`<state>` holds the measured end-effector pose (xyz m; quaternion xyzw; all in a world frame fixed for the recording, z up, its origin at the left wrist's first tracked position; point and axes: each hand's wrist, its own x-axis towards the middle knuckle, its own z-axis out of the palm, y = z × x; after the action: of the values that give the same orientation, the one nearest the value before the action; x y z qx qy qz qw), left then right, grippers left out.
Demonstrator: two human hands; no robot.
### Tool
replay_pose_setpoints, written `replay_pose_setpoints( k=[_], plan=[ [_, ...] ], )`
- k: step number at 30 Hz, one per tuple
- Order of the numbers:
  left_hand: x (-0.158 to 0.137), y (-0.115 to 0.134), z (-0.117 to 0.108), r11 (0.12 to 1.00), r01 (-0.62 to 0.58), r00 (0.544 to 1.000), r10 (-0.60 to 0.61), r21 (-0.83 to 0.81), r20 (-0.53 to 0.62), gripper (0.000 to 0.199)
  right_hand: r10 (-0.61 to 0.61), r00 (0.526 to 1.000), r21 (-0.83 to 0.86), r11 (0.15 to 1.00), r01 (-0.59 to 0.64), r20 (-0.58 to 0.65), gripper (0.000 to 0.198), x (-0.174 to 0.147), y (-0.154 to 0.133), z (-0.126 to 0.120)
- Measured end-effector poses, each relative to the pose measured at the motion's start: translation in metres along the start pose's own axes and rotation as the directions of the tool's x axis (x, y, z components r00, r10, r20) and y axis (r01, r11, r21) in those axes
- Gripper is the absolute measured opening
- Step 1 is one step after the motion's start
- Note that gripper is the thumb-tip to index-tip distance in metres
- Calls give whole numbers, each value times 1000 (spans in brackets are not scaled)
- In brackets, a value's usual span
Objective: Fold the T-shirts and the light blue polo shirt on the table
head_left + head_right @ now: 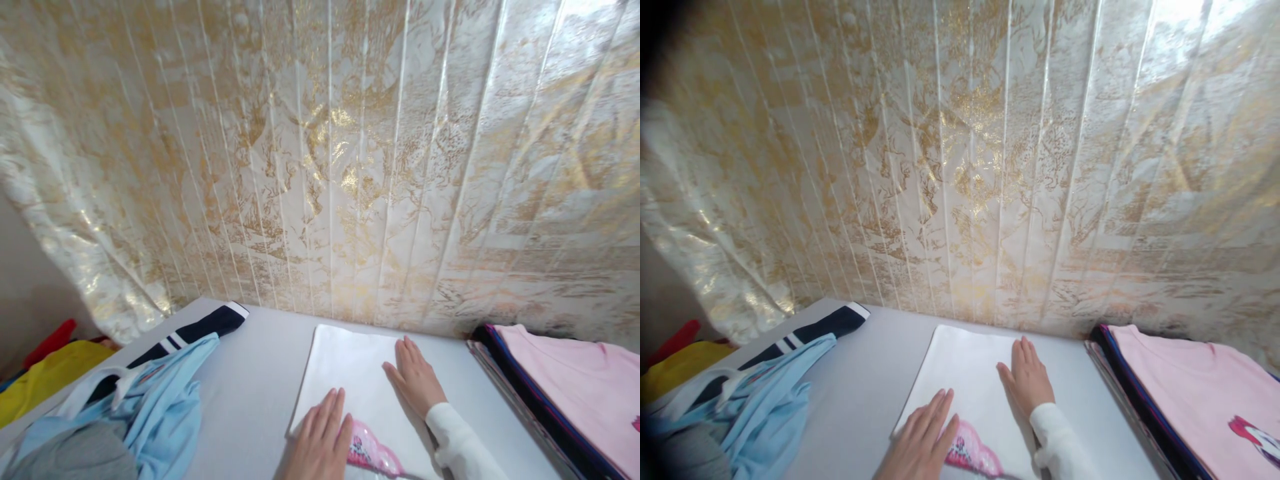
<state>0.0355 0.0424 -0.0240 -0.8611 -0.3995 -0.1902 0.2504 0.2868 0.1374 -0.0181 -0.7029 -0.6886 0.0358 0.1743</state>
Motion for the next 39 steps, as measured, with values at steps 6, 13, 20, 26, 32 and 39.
replay_pose_setpoints(
  k=[6,13,20,26,32,39],
  plan=[
    [51,67,27,985,-107,939,56,-134,-338,15,67,997,147,986,-72,35,64,26,14,-13],
    [79,88,27,962,-148,977,179,-231,118,10,186,950,226,943,-245,252,32,62,12,-27],
    [87,90,16,955,-14,958,97,-295,269,10,265,840,390,792,-470,474,18,51,8,-48],
    [102,99,-21,845,248,910,-35,-474,413,14,211,893,694,567,-444,399,8,15,12,-91],
    [119,92,-92,272,348,926,-249,-897,284,26,124,938,810,476,-342,323,13,15,-14,-171],
    [51,46,-84,-171,264,839,-445,-949,314,38,7,909,771,528,-356,416,14,31,-112,-137]
  ],
)
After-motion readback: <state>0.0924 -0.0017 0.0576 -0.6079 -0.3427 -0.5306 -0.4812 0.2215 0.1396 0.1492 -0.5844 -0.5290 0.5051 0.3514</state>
